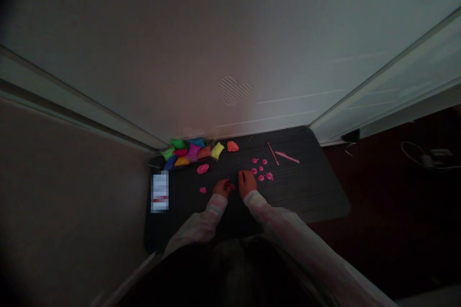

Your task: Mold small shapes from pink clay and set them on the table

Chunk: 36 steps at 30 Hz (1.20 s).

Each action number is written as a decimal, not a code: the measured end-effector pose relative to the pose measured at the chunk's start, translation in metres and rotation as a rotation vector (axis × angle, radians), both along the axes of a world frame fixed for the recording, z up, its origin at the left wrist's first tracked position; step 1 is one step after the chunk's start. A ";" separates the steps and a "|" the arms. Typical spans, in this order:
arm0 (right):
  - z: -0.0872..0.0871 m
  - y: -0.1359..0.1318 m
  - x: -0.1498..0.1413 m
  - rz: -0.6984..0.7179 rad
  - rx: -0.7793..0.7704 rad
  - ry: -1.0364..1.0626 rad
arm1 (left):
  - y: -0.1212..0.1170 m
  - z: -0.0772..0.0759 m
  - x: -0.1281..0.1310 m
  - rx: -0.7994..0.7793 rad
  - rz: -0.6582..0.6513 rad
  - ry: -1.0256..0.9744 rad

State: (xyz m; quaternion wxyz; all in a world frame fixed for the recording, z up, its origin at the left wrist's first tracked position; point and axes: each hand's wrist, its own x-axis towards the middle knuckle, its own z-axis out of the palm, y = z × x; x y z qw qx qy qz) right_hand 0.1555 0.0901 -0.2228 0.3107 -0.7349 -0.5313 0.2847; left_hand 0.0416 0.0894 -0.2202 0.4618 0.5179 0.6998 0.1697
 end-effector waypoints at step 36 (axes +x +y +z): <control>-0.016 0.027 -0.049 -0.081 -0.042 -0.633 | -0.042 0.004 -0.046 -0.174 0.065 -0.053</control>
